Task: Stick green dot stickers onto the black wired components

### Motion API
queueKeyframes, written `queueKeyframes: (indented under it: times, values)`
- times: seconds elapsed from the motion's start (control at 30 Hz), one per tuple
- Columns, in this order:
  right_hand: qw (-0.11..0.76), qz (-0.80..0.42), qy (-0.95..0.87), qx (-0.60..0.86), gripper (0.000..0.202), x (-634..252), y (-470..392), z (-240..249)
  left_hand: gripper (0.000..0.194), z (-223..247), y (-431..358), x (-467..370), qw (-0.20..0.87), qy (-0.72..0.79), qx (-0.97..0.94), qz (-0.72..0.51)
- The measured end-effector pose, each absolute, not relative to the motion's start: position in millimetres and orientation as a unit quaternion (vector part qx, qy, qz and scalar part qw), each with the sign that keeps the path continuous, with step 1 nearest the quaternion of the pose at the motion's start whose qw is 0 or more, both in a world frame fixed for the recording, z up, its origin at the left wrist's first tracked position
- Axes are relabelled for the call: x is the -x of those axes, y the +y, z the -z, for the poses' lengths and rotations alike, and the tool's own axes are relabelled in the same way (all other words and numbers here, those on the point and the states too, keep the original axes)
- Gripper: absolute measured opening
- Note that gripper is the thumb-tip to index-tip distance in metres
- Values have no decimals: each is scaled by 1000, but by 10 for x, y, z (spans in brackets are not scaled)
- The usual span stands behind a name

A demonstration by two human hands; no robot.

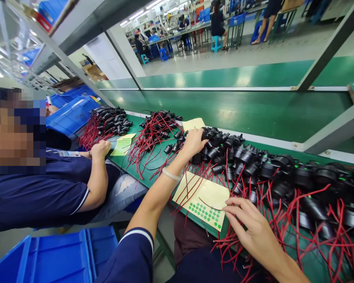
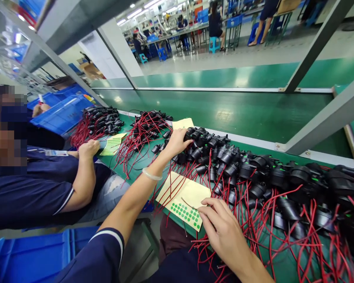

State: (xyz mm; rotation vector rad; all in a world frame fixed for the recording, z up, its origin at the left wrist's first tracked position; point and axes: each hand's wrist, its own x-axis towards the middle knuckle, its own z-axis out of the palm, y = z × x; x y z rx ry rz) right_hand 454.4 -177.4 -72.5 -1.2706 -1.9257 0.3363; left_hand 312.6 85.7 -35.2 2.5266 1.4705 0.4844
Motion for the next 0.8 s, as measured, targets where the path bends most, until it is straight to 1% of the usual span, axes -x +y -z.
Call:
queueKeyframes:
  times: [0.17,0.27,0.5,0.63,0.8]
  values:
    - [339,-121,-780,511,15,-4530,-1602,943,54,542,769,-3021,82,490,-851,-171]
    - [314,-133,-798,497,15,-4390,-1501,1034,61,576,676,-2911,81,469,-859,-189]
    - [259,-136,-826,481,15,-3952,-1445,1158,51,617,385,-2611,97,421,-873,-226]
    - [250,-115,-821,500,20,-3855,-1468,1251,44,628,189,-2379,109,413,-869,-251]
    - [251,-87,-820,507,22,-3806,-1512,1302,40,610,127,-2089,114,439,-851,-264]
